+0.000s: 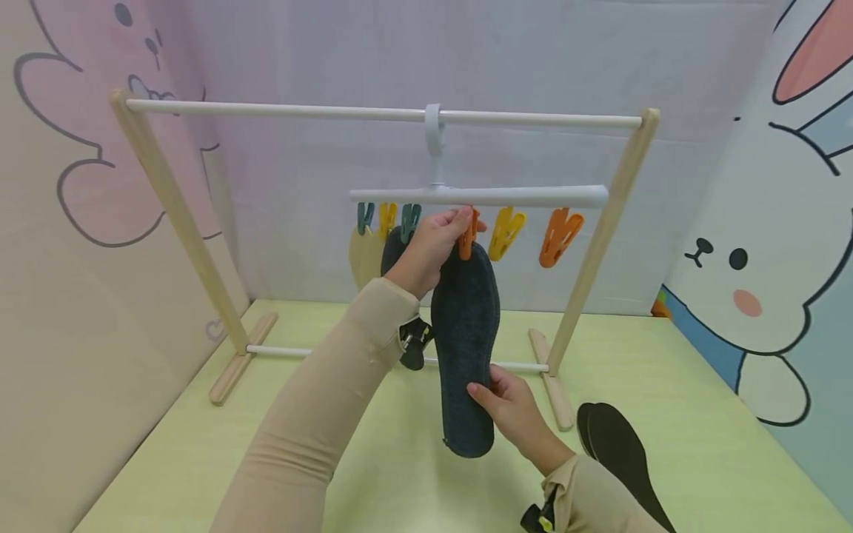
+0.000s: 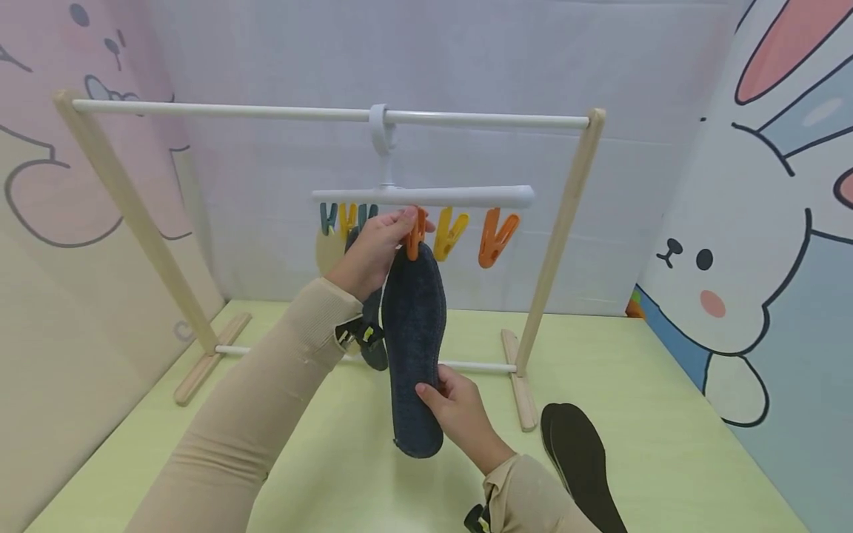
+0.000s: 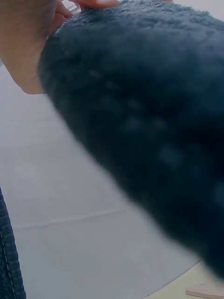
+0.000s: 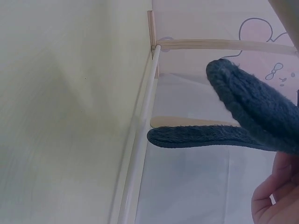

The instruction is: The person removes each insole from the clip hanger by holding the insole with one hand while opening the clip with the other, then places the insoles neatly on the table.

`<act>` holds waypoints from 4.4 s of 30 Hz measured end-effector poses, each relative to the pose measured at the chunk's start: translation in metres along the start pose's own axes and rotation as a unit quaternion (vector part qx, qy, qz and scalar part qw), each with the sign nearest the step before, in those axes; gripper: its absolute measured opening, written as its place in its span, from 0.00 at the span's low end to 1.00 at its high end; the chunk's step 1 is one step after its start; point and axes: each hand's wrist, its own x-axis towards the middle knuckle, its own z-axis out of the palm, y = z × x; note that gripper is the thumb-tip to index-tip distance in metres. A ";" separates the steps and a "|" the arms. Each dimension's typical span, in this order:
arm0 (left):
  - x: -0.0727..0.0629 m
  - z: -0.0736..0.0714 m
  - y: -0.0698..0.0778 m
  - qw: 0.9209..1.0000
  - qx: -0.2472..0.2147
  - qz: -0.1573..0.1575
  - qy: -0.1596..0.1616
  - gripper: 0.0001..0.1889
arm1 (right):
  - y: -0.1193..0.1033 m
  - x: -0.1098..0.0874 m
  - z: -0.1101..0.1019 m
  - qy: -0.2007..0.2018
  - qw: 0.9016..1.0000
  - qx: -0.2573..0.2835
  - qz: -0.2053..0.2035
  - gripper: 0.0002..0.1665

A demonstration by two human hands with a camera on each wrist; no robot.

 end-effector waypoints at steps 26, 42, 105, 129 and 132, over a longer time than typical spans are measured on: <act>-0.006 -0.003 0.003 1.000 -0.006 -0.003 0.027 0.20 | 0.000 -0.002 0.006 -0.003 1.000 -0.001 -0.018 0.15; -0.005 -0.008 -0.002 1.000 -0.002 -0.007 0.029 0.19 | 0.005 -0.005 0.009 0.001 0.999 -0.020 -0.028 0.14; -0.004 -0.005 -0.006 1.000 0.007 -0.008 0.024 0.20 | 0.016 -0.007 0.006 -0.007 0.999 -0.033 -0.012 0.13; -0.003 -0.006 -0.008 0.999 0.026 -0.008 0.032 0.20 | 0.017 -0.010 0.006 0.000 1.000 -0.022 0.013 0.13; -0.004 -0.006 -0.007 0.999 0.025 -0.008 0.032 0.20 | 0.015 -0.010 0.006 0.006 0.999 -0.023 0.022 0.14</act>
